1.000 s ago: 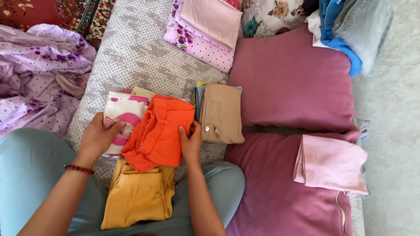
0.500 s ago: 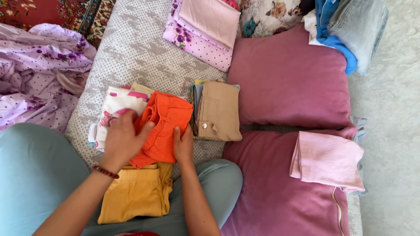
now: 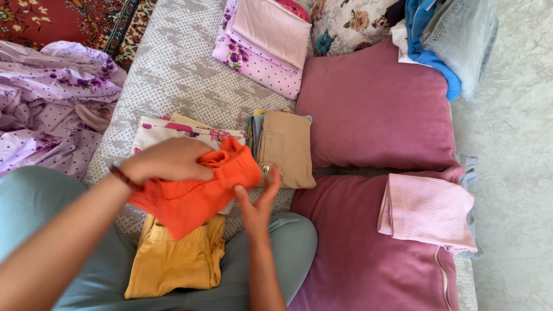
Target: Folding various pieces of baby clothing on a bed.
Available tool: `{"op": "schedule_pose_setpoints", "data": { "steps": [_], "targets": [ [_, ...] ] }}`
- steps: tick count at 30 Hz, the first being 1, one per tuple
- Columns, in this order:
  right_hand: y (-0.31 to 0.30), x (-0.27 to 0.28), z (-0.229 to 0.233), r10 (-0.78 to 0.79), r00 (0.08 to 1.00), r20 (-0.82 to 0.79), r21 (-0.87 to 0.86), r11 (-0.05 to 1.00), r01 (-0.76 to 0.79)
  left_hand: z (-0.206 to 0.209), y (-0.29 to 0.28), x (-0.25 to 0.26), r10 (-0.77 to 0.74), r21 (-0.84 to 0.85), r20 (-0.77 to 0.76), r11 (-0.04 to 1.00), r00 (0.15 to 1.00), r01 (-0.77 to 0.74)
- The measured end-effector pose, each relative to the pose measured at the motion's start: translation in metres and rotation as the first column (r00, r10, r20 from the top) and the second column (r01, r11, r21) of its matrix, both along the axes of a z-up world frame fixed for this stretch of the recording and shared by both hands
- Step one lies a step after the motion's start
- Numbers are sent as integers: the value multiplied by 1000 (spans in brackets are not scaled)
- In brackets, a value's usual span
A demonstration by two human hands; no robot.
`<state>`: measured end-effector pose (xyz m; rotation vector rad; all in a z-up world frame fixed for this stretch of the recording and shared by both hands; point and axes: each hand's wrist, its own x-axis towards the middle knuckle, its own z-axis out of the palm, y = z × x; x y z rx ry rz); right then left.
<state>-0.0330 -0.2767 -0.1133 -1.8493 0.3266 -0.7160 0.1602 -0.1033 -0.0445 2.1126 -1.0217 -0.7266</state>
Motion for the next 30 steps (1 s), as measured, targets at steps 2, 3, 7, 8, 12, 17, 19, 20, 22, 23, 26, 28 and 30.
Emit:
{"op": "schedule_pose_setpoints", "data": {
  "steps": [2,3,7,8,12,17,19,20,22,23,26,28,30],
  "targets": [
    [-3,4,41,133,991,15,55,990,-133,40,-1,9,-167,13,0,986,986,167],
    [-4,5,62,259,965,41,104,959,-262,60,-2,12,-330,22,2,944,944,330],
    [-3,41,-2,288,948,-136,536,826,-174,69,-20,33,-340,286,-53,896,939,340],
    [0,50,-42,201,951,-234,525,850,-50,50,-25,38,-282,381,125,899,951,217],
    [6,61,-105,42,957,-286,477,873,104,1,-21,26,30,136,575,982,818,-131],
    [-2,51,-80,2,989,-145,456,888,65,-26,-2,-10,117,-102,658,993,744,-66],
    [-8,72,-60,6,998,-62,412,911,20,-27,2,-2,161,-196,660,980,734,-39],
    [-6,69,-52,28,998,-50,365,931,-8,-34,6,-11,206,-259,665,965,718,-37],
    [-6,60,-67,49,997,-53,322,946,-30,-54,12,-23,247,-316,658,948,711,-37],
    [-8,53,-86,71,990,-121,291,956,-33,-67,14,-25,260,-273,711,958,653,-84],
    [-18,64,-105,63,968,-241,216,976,-10,-91,13,-17,257,-221,783,966,566,-134],
    [-10,63,-84,40,944,-328,186,982,23,-104,15,-20,239,-187,786,971,570,-149],
    [12,56,-40,-155,933,-324,-297,953,55,-115,19,-27,231,-102,800,962,554,-255]
  ]
}}
